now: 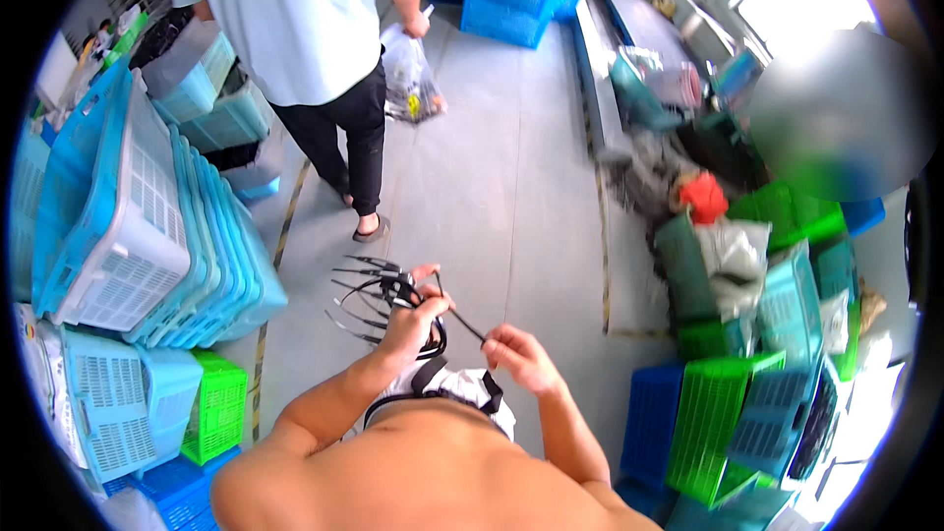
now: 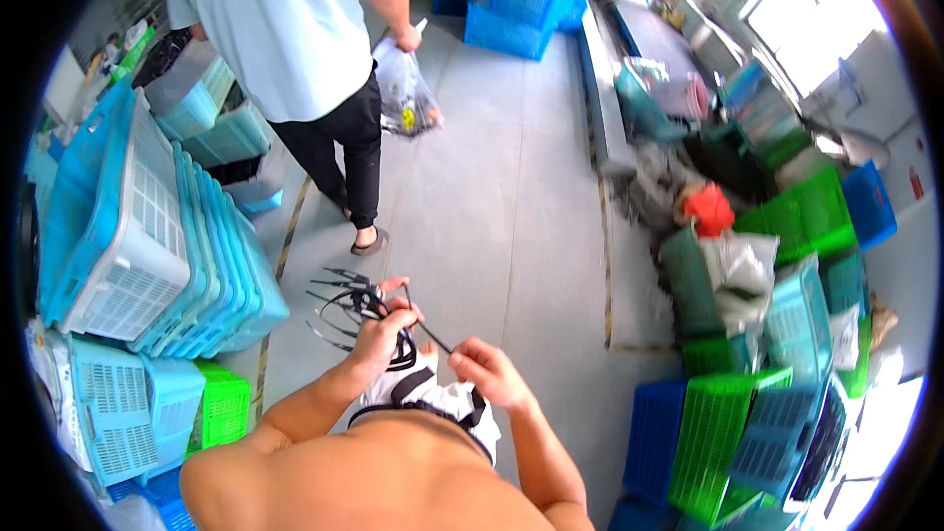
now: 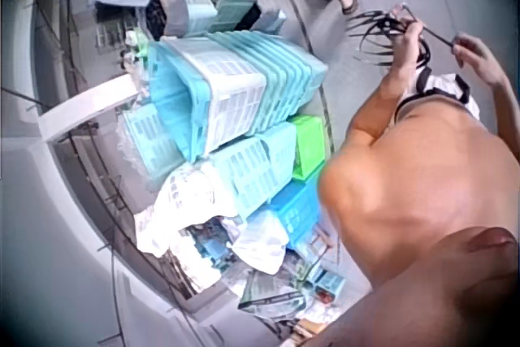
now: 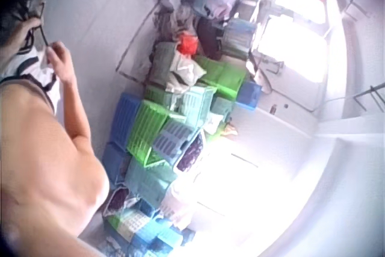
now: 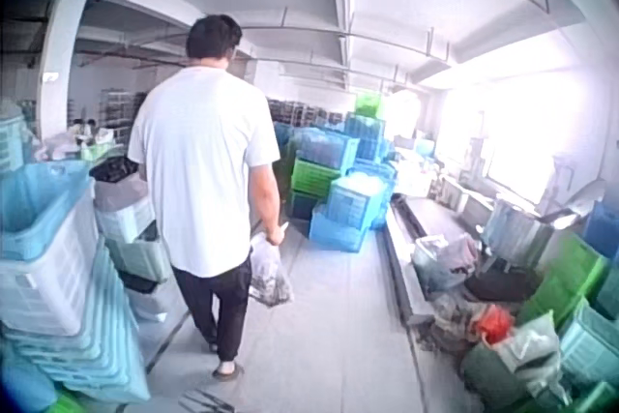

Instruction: The person sits on a low stool and repeatedly attaches small black wire loops to a horizontal metal rod on a multi-tiered rack. The person occasionally stands to retrieve more wire loops from a plastic bag on the floor before resuming the assembly.

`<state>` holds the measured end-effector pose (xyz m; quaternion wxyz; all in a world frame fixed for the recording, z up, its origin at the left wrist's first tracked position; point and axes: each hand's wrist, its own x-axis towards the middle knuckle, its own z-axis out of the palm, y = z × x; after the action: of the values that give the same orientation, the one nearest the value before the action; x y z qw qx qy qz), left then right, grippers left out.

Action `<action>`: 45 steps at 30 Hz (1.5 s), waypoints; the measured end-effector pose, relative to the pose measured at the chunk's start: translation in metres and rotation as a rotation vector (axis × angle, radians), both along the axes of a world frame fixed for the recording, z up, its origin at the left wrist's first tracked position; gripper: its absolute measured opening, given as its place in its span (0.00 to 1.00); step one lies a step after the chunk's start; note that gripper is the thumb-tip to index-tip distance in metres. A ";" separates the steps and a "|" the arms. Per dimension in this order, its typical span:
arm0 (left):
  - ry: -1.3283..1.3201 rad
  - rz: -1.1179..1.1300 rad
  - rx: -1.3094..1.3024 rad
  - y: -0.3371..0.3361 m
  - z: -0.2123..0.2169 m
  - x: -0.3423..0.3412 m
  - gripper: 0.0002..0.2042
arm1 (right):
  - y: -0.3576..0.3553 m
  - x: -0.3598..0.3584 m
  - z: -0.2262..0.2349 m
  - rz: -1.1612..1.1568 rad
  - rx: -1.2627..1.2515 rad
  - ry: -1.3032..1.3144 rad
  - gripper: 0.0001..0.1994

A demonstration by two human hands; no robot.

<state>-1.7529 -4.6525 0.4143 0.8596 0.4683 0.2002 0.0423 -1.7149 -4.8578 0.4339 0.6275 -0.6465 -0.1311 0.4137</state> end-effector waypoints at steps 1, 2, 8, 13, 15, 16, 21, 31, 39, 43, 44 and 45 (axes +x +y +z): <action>-0.033 0.011 0.092 0.010 0.000 0.018 0.23 | 0.009 0.018 0.001 0.036 0.005 0.003 0.09; -0.053 0.021 0.196 0.021 -0.003 0.036 0.22 | 0.022 0.037 0.000 0.071 0.021 0.017 0.10; -0.191 0.129 0.612 0.086 -0.033 0.177 0.12 | 0.087 0.183 -0.029 0.040 0.203 0.313 0.13; 0.025 0.313 0.158 0.124 -0.038 0.294 0.05 | 0.143 0.324 -0.076 -0.030 0.136 0.607 0.13; 0.096 0.384 -0.240 0.151 -0.024 0.338 0.04 | 0.179 0.373 -0.069 -0.089 0.151 0.597 0.12; 0.120 0.408 -0.440 0.170 -0.016 0.366 0.04 | 0.197 0.409 -0.058 -0.074 0.219 0.606 0.11; -0.010 0.450 -0.632 0.260 -0.004 0.447 0.07 | 0.308 0.549 -0.032 0.166 0.340 0.781 0.07; 0.086 0.512 0.739 0.476 -0.041 0.642 0.07 | 0.533 0.773 -0.079 0.585 -0.026 0.550 0.12; -0.021 0.462 0.364 0.669 -0.025 0.824 0.05 | 0.715 0.918 -0.063 0.398 0.161 0.734 0.17; -0.106 0.496 -0.201 0.774 -0.044 0.893 0.06 | 0.816 0.993 -0.089 0.353 0.351 0.925 0.19; -0.085 0.506 -0.291 0.800 -0.051 0.906 0.06 | 0.845 1.012 -0.089 0.394 0.342 0.958 0.19; -0.070 0.514 -0.345 0.833 -0.054 0.917 0.06 | 0.873 1.030 -0.089 0.437 0.332 0.990 0.18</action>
<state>-0.8356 -3.8196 0.3599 0.8939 0.2476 0.2864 0.2399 -0.6850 -3.9846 0.3451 0.6074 -0.2258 -0.0153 0.7615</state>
